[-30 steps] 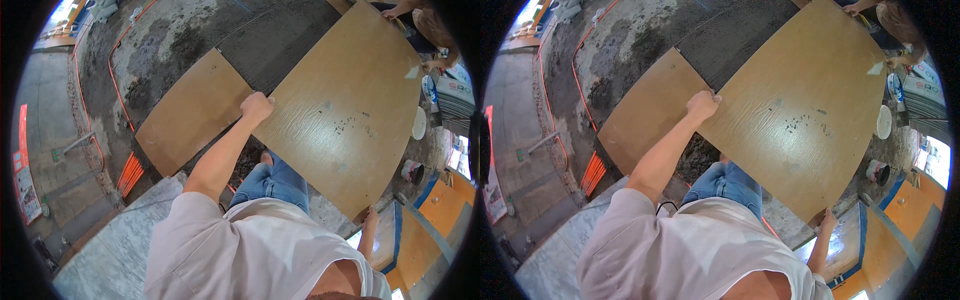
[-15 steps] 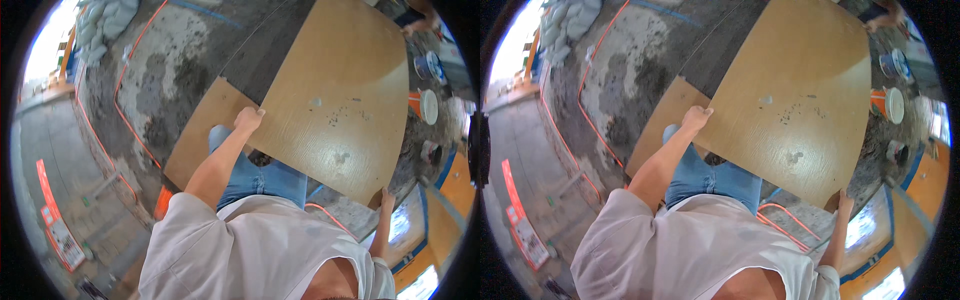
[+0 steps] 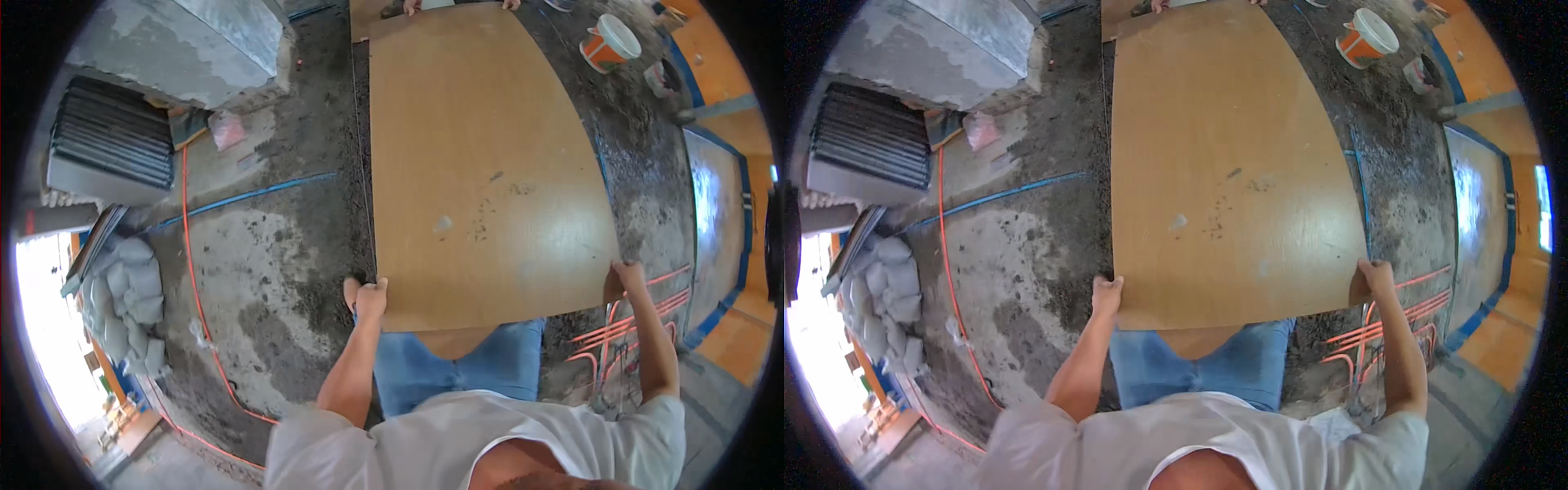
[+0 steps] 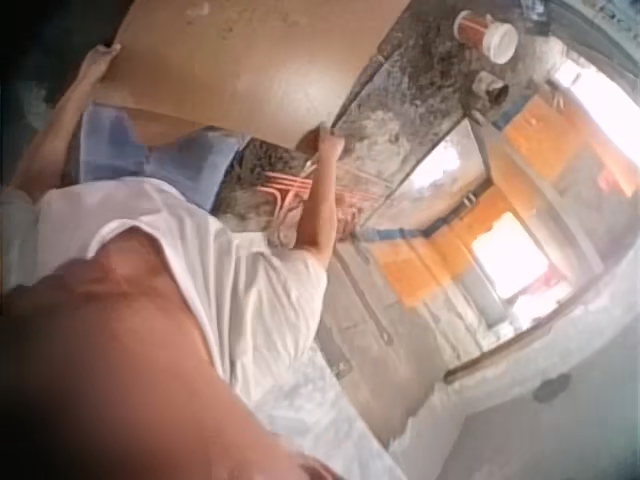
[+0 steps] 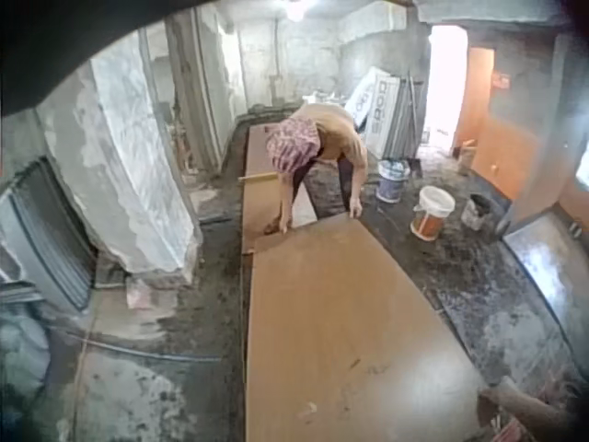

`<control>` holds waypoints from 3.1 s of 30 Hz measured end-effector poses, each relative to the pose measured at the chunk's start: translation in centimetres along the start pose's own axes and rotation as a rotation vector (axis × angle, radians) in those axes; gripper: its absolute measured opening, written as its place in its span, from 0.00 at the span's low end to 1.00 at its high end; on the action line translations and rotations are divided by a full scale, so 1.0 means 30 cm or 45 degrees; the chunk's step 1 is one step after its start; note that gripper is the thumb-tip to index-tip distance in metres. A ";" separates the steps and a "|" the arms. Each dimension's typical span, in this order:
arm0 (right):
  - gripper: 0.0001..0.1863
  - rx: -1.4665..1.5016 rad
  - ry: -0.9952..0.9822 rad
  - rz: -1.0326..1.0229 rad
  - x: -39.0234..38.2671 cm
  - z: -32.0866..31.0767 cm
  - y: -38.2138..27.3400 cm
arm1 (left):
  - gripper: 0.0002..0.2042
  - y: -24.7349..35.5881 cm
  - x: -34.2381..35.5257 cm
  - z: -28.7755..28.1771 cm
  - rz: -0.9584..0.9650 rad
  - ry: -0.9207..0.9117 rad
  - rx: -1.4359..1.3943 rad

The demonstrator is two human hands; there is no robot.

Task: Applying mortar with a notched trowel and laying large floor tiles, securing them with a rubber mallet.

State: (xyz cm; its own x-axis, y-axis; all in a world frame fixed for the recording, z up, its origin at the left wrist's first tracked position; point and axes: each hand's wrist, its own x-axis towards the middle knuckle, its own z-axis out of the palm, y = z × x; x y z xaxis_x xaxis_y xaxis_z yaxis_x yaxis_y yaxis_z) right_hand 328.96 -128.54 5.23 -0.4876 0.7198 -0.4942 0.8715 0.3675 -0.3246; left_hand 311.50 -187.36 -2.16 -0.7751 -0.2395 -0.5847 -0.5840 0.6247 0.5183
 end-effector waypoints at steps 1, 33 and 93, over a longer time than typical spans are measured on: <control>0.23 -0.232 -0.113 -0.050 -0.018 0.096 -0.027 | 0.15 -0.176 0.096 -0.039 0.140 0.104 0.168; 0.22 -0.144 0.407 0.338 0.199 1.062 -0.013 | 0.17 -0.619 0.719 0.442 -0.272 0.018 -0.314; 0.21 -0.107 0.360 0.199 0.168 1.187 -0.151 | 0.14 -0.577 0.874 0.303 -0.266 0.093 -0.300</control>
State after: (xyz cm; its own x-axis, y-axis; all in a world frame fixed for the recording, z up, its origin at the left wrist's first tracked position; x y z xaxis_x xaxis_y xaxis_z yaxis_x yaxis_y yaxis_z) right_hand 320.70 -147.55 -24.50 -0.3245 0.9018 -0.2855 0.9415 0.2790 -0.1888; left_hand 303.48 -197.69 -32.14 -0.6430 -0.4024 -0.6516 -0.7653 0.3693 0.5271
